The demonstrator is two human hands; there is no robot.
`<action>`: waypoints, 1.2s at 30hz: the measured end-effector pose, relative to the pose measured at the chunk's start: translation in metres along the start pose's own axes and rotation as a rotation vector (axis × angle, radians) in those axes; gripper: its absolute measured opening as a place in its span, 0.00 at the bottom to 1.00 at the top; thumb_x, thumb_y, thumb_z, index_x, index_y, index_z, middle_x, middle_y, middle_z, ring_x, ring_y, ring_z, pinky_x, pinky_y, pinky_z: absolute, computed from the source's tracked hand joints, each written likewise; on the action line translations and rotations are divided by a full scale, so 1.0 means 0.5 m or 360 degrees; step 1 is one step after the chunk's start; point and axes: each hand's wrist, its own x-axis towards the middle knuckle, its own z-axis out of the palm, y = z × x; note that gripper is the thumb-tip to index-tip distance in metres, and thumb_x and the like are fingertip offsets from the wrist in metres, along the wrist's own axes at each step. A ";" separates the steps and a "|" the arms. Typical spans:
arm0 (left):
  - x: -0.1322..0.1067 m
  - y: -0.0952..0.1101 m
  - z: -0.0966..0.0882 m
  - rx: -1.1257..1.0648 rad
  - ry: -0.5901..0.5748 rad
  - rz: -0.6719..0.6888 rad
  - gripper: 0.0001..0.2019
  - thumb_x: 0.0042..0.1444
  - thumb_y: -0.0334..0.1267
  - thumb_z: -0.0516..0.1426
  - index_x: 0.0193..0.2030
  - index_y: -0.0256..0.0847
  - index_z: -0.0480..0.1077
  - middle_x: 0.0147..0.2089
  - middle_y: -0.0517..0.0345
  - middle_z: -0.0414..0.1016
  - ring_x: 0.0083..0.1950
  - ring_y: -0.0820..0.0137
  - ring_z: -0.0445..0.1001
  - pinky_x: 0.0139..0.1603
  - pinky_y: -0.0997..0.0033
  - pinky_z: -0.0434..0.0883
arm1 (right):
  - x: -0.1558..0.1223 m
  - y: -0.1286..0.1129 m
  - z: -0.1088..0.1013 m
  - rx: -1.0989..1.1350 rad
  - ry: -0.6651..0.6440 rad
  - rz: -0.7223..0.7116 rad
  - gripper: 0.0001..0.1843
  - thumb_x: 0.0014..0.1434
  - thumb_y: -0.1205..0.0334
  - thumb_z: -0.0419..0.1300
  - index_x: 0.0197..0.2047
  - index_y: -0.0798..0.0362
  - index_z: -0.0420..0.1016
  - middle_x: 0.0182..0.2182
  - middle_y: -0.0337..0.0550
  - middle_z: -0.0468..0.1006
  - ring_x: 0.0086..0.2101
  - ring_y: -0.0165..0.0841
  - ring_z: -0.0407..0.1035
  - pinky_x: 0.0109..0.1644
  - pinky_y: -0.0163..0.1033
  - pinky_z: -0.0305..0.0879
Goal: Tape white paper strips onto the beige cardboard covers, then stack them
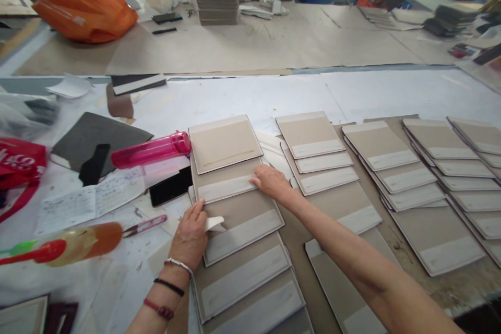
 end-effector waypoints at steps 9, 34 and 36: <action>-0.001 0.001 0.005 0.0088 0.0198 0.0096 0.15 0.38 0.15 0.45 0.27 0.33 0.66 0.49 0.35 0.70 0.49 0.55 0.68 0.48 0.58 0.73 | -0.089 -0.064 0.061 0.0054 0.0380 -0.0416 0.30 0.59 0.52 0.55 0.58 0.63 0.59 0.56 0.59 0.62 0.57 0.43 0.53 0.60 0.46 0.54; -0.045 0.047 -0.077 -0.1044 -0.0139 -0.0775 0.14 0.50 0.40 0.48 0.36 0.40 0.73 0.36 0.53 0.77 0.41 0.62 0.74 0.45 0.61 0.72 | -0.132 -0.015 0.089 0.0541 0.0735 -0.0076 0.13 0.61 0.71 0.47 0.44 0.59 0.69 0.42 0.50 0.72 0.46 0.36 0.64 0.54 0.40 0.60; -0.033 0.039 -0.051 -0.0802 0.0079 -0.0516 0.13 0.51 0.33 0.48 0.37 0.39 0.73 0.44 0.49 0.75 0.47 0.61 0.72 0.51 0.55 0.70 | -0.100 -0.008 0.068 0.0361 0.0621 -0.0035 0.13 0.62 0.71 0.46 0.43 0.57 0.70 0.42 0.48 0.72 0.45 0.35 0.64 0.53 0.39 0.59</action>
